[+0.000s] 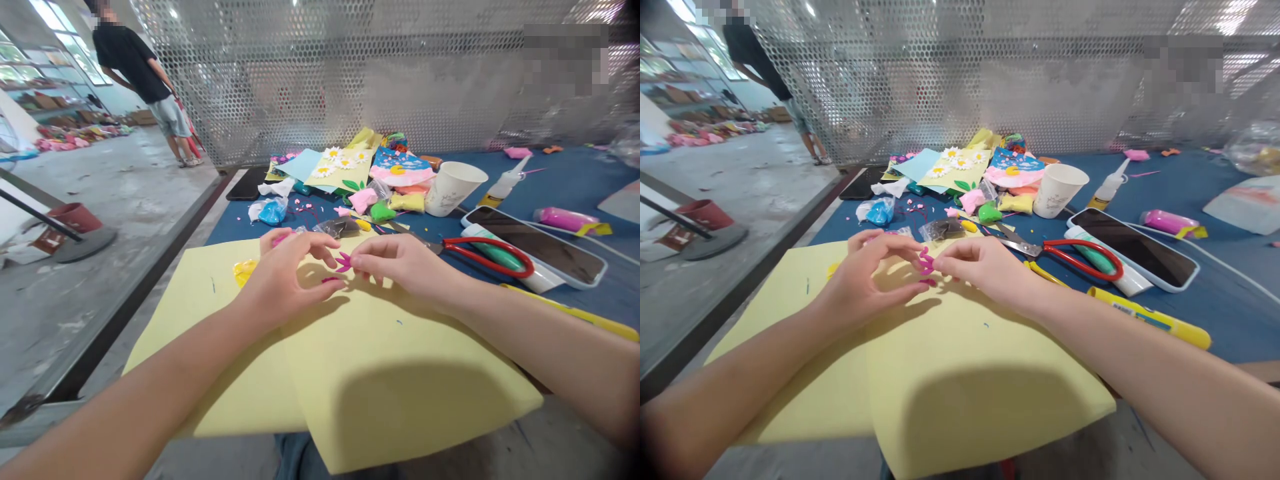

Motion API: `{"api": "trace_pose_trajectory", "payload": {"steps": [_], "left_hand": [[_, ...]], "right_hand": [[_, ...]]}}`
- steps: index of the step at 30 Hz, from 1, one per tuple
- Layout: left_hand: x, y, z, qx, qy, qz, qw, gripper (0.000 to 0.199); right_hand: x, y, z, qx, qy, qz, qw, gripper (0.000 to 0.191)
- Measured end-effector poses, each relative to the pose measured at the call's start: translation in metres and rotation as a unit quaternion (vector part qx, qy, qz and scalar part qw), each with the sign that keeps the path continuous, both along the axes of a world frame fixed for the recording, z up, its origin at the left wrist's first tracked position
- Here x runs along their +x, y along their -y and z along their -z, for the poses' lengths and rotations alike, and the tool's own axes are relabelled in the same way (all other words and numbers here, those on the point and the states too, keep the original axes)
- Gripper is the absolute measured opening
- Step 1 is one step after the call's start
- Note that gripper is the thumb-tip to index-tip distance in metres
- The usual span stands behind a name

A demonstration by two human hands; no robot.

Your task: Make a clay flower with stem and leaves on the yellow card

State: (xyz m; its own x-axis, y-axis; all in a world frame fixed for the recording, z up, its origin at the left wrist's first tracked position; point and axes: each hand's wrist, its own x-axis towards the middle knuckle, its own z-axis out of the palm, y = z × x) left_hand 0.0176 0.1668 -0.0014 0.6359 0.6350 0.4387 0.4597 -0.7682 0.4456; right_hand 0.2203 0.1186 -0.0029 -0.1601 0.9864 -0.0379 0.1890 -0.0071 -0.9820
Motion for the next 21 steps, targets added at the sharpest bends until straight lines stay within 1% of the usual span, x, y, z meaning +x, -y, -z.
{"api": "trace_pose_trajectory", "payload": {"steps": [3, 7, 11, 14, 17, 21], "left_hand": [[-0.0010, -0.0008, 0.0008, 0.056, -0.003, -0.024, 0.998, 0.025], [-0.0019, 0.0001, -0.0015, 0.097, -0.004, -0.031, 0.995, 0.019], [-0.0022, 0.0009, -0.0040, 0.102, -0.011, -0.029, 0.994, 0.019], [-0.0027, 0.0005, -0.0038, 0.099, -0.011, -0.028, 0.995, 0.018], [-0.0044, -0.0008, -0.0030, 0.102, -0.012, -0.019, 0.994, 0.018], [-0.0085, -0.0043, -0.0050, 0.101, -0.025, 0.002, 0.995, 0.020]], "right_hand": [[0.0002, -0.0006, 0.0000, -0.001, 0.000, 0.022, 1.000, 0.016], [-0.0002, -0.0005, -0.0012, 0.008, 0.009, 0.016, 1.000, 0.019], [-0.0004, 0.0005, -0.0025, 0.011, 0.022, 0.016, 1.000, 0.024], [-0.0005, 0.0009, -0.0030, 0.011, 0.016, 0.014, 1.000, 0.024], [0.0001, 0.0004, -0.0027, 0.011, 0.017, 0.015, 1.000, 0.023], [0.0032, -0.0003, -0.0027, 0.014, 0.041, 0.008, 0.999, 0.028]]}}
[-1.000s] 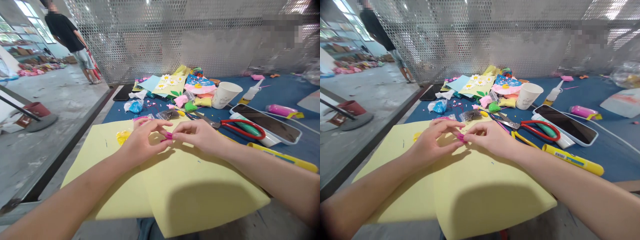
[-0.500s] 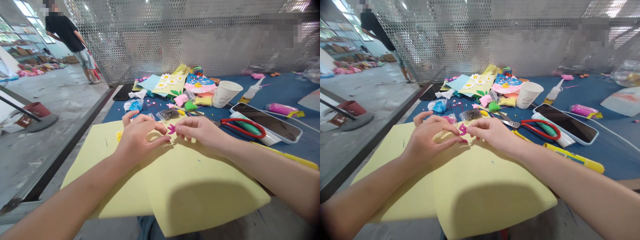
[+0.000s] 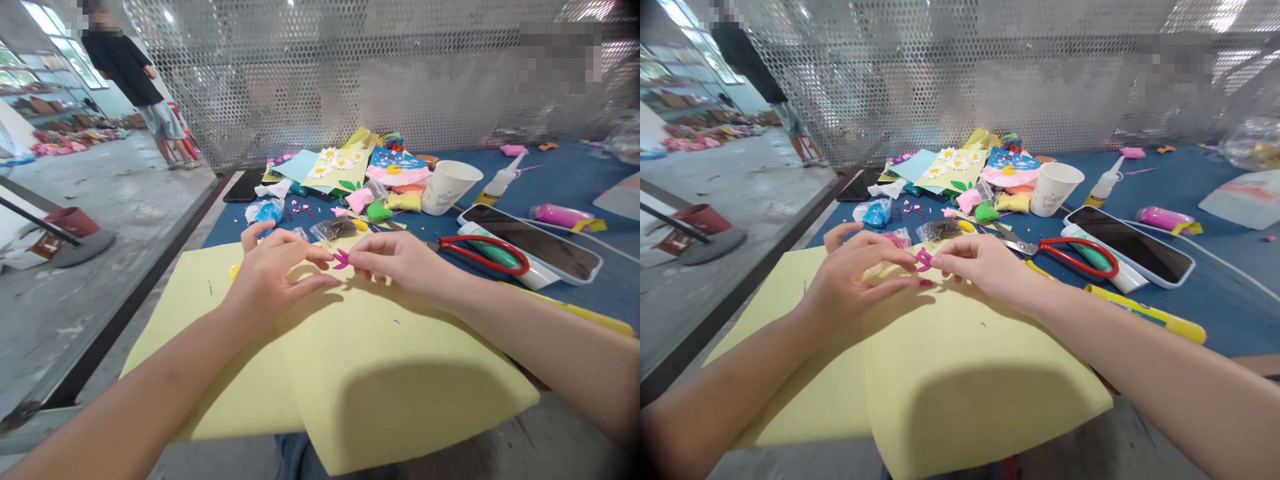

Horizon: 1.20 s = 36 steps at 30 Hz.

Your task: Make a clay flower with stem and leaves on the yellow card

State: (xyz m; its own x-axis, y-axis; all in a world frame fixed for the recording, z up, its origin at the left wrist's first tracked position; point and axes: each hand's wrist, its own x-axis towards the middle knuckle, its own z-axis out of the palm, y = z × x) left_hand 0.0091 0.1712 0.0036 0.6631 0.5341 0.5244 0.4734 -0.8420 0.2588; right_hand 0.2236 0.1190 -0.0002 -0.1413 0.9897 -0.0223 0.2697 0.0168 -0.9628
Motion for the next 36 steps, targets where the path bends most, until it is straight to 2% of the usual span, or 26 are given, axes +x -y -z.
{"api": "trace_pose_trajectory", "payload": {"steps": [4, 6, 8, 11, 14, 18, 23, 26, 31, 36], "left_hand": [[-0.004, -0.006, -0.003, -0.024, -0.004, -0.014, 1.000, 0.032], [-0.004, -0.009, -0.001, -0.025, -0.034, -0.010, 0.999, 0.031], [-0.003, -0.010, 0.003, -0.011, -0.079, 0.016, 0.997, 0.026], [0.000, -0.009, 0.010, 0.030, -0.118, 0.036, 0.992, 0.020], [0.003, -0.007, 0.013, 0.051, -0.119, 0.030, 0.991, 0.017], [0.007, -0.003, 0.011, 0.009, -0.092, 0.032, 0.995, 0.016], [0.010, 0.001, 0.008, -0.033, -0.074, 0.042, 0.996, 0.018], [0.010, 0.001, 0.006, -0.041, -0.069, 0.039, 0.996, 0.016], [0.008, -0.002, 0.008, -0.037, -0.052, 0.006, 0.998, 0.015], [0.007, -0.005, 0.010, -0.028, -0.067, -0.021, 0.997, 0.015]], "right_hand": [[0.003, 0.004, -0.001, -0.030, 0.072, -0.060, 0.995, 0.030], [0.002, 0.008, -0.001, -0.028, 0.123, -0.106, 0.986, 0.030], [0.000, 0.011, -0.001, 0.016, 0.187, -0.145, 0.971, 0.028], [-0.002, 0.012, 0.001, 0.115, 0.273, -0.170, 0.940, 0.024], [-0.003, 0.011, 0.003, 0.155, 0.326, -0.142, 0.922, 0.024], [-0.003, 0.007, 0.004, 0.133, 0.368, -0.043, 0.919, 0.024], [-0.005, 0.006, 0.006, 0.138, 0.324, -0.042, 0.935, 0.023], [-0.004, 0.007, 0.005, 0.139, 0.289, -0.017, 0.947, 0.018], [0.002, 0.003, 0.002, 0.139, 0.169, 0.077, 0.973, 0.021], [0.004, -0.002, -0.002, 0.146, 0.026, 0.174, 0.973, 0.020]]}}
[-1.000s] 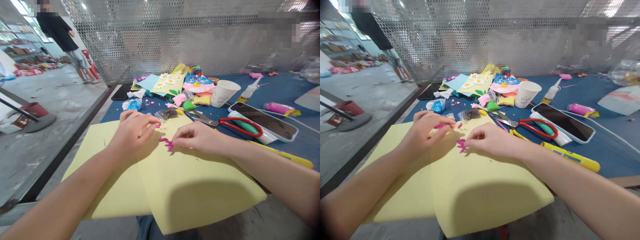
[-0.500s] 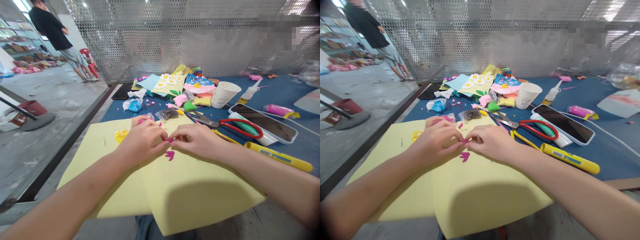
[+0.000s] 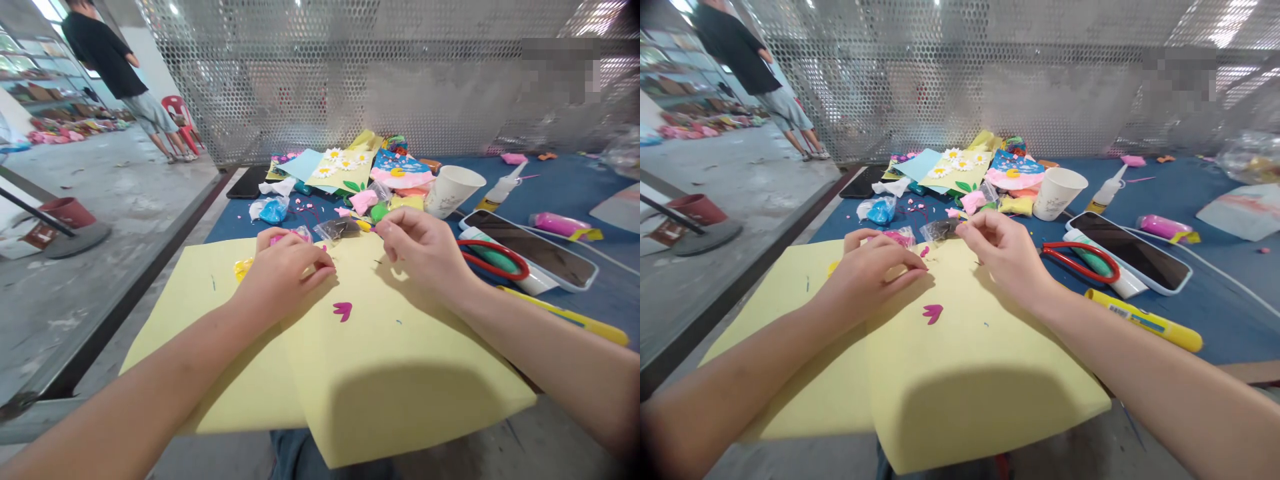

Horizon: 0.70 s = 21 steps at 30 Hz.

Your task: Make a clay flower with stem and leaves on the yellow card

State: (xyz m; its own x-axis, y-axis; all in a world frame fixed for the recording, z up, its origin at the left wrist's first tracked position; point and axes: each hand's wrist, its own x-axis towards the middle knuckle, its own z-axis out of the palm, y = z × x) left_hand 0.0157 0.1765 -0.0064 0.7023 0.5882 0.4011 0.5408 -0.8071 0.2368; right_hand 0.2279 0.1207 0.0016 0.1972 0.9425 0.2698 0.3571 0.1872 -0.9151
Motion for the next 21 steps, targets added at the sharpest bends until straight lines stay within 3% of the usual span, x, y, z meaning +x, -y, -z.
{"api": "trace_pose_trajectory", "payload": {"steps": [5, 8, 11, 14, 17, 21], "left_hand": [[-0.001, 0.000, 0.000, 0.035, 0.035, 0.001, 0.999, 0.011], [-0.001, 0.001, 0.000, 0.036, 0.054, 0.011, 0.998, 0.017], [-0.001, 0.002, 0.000, 0.007, 0.059, 0.007, 0.998, 0.019], [-0.001, 0.002, -0.001, -0.026, 0.060, -0.010, 0.998, 0.017], [0.000, 0.002, -0.003, -0.034, 0.057, -0.015, 0.998, 0.019], [0.001, 0.004, -0.003, -0.021, 0.064, 0.028, 0.997, 0.014]], "right_hand": [[0.003, -0.004, 0.002, -0.038, -0.013, -0.025, 0.999, 0.016], [0.004, -0.003, 0.007, -0.038, 0.107, -0.072, 0.991, 0.017], [0.003, 0.000, 0.009, -0.045, 0.235, -0.127, 0.963, 0.024], [0.001, 0.001, 0.010, -0.054, 0.274, -0.131, 0.951, 0.027], [-0.001, 0.002, 0.010, -0.005, 0.248, -0.109, 0.963, 0.024], [-0.005, 0.003, 0.012, 0.098, 0.216, -0.144, 0.961, 0.024]]}}
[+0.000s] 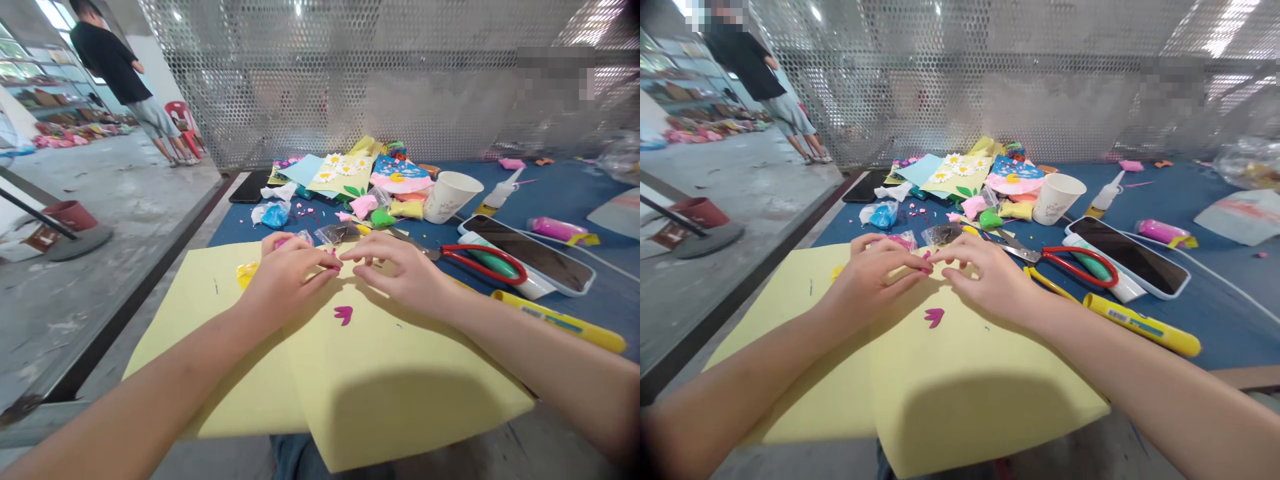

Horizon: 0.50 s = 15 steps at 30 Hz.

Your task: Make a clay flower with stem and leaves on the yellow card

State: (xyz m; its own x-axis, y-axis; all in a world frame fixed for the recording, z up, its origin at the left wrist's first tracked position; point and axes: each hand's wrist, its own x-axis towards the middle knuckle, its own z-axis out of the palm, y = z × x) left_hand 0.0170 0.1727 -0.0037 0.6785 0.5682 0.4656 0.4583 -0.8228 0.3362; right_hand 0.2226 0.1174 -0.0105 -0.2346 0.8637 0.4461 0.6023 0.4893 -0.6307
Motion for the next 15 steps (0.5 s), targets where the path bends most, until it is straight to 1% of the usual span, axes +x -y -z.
{"api": "trace_pose_trajectory", "payload": {"steps": [1, 3, 6, 8, 12, 15], "left_hand": [[0.0006, 0.0008, 0.0000, -0.002, 0.004, 0.003, 1.000, 0.013], [0.0015, 0.0026, 0.0000, -0.017, 0.006, -0.002, 1.000, 0.017], [0.0020, 0.0043, 0.0003, -0.035, 0.001, -0.005, 0.999, 0.022], [0.0017, 0.0038, 0.0013, -0.024, 0.011, 0.003, 1.000, 0.020], [0.0008, 0.0008, 0.0031, -0.010, 0.037, 0.010, 0.999, 0.010], [0.0012, 0.0001, 0.0022, -0.018, 0.039, 0.002, 0.999, 0.018]], "right_hand": [[-0.0009, 0.0007, 0.0006, 0.017, -0.001, -0.017, 1.000, 0.024], [-0.0022, 0.0021, 0.0014, 0.038, 0.000, -0.043, 0.998, 0.024], [-0.0022, 0.0032, 0.0021, 0.044, -0.005, -0.059, 0.997, 0.027], [-0.0013, 0.0031, 0.0023, 0.029, -0.009, -0.050, 0.998, 0.028], [0.0006, 0.0018, 0.0017, -0.027, -0.012, -0.023, 0.999, 0.027], [0.0012, 0.0008, 0.0005, -0.037, -0.016, -0.016, 0.999, 0.027]]}}
